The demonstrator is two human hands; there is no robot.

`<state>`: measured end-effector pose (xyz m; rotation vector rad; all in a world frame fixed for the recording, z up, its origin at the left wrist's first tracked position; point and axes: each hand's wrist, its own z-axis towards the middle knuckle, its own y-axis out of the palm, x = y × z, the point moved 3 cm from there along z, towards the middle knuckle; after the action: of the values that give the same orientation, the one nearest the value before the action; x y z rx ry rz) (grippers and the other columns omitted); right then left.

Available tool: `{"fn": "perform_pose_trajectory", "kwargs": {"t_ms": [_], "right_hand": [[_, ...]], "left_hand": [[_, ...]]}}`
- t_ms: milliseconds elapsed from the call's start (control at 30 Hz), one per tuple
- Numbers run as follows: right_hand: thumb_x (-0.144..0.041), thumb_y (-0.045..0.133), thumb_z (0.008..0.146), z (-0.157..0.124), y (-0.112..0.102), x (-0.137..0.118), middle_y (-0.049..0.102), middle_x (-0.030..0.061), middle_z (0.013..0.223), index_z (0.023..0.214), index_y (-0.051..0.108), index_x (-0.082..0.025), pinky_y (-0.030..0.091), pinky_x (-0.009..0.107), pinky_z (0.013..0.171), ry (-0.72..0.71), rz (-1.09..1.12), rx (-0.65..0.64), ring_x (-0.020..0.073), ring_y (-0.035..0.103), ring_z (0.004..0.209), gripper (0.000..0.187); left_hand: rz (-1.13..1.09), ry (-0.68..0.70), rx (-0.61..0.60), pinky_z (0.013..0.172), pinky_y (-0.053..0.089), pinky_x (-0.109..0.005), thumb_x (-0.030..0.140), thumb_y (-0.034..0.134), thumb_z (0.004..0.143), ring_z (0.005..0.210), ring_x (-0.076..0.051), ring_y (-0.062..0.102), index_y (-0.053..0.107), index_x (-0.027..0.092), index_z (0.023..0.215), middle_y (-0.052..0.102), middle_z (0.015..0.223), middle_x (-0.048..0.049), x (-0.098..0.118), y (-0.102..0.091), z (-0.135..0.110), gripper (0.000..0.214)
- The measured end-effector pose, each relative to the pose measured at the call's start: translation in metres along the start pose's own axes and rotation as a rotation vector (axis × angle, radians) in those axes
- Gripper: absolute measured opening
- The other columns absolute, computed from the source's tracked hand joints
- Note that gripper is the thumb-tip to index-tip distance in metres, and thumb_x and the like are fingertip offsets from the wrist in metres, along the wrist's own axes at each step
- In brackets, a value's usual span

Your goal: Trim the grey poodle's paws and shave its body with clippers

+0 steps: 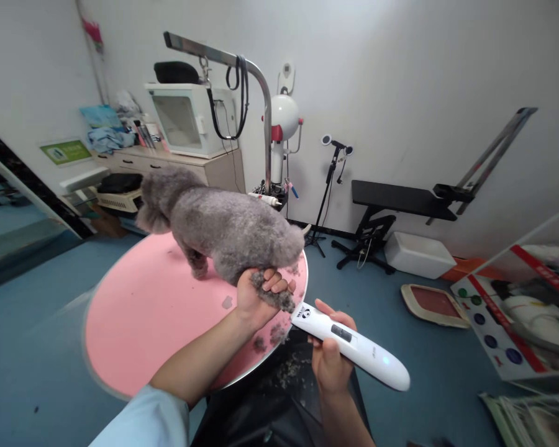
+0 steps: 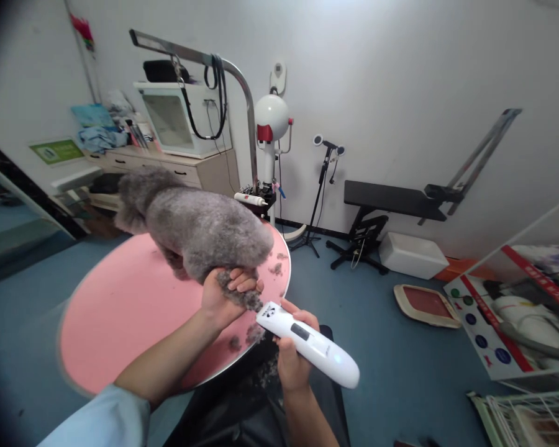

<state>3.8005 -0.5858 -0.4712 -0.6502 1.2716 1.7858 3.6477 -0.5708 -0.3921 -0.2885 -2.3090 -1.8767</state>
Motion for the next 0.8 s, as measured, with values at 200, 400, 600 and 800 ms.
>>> {"fn": "perform_pose_trajectory", "kwargs": {"t_ms": [200,400,600,800], "right_hand": [[-0.063,0.081,0.066,0.005,0.001,-0.002,0.072,0.0072,0.111,0.106,0.051,-0.028,0.048,0.024,0.052,-0.037,-0.042,-0.021,0.0178,0.068,0.073,0.062],[-0.064,0.081,0.065,0.011,0.009,-0.008,0.070,0.0090,0.112,0.108,0.052,-0.027,0.058,0.039,0.073,-0.057,-0.125,-0.057,0.0265,0.070,0.096,0.063],[-0.065,0.077,0.070,0.011,0.010,-0.001,0.070,0.0077,0.110,0.111,0.052,-0.027,0.058,0.038,0.073,-0.075,-0.163,-0.010,0.0253,0.070,0.095,0.061],[-0.061,0.076,0.075,0.008,0.015,-0.003,0.069,0.0066,0.108,0.108,0.050,-0.028,0.058,0.036,0.068,-0.099,-0.128,0.002,0.0248,0.070,0.095,0.054]], "left_hand": [[-0.005,0.016,-0.007,0.075,0.051,-0.033,0.021,0.051,0.066,0.047,-0.010,0.035,0.037,0.020,0.058,0.029,0.048,0.0048,0.001,-0.002,0.002,0.016],[0.021,0.024,0.015,0.074,0.053,-0.033,0.022,0.052,0.068,0.046,-0.009,0.034,0.038,0.020,0.058,0.028,0.047,0.0052,0.001,-0.002,0.003,0.018],[-0.007,0.013,-0.006,0.074,0.052,-0.033,0.023,0.052,0.067,0.047,-0.010,0.037,0.038,0.020,0.058,0.030,0.048,0.0046,-0.001,-0.003,0.005,0.018],[-0.038,0.011,-0.008,0.073,0.052,-0.032,0.023,0.051,0.067,0.047,-0.010,0.038,0.040,0.019,0.058,0.032,0.047,0.0040,-0.003,-0.003,0.006,0.015]]}}
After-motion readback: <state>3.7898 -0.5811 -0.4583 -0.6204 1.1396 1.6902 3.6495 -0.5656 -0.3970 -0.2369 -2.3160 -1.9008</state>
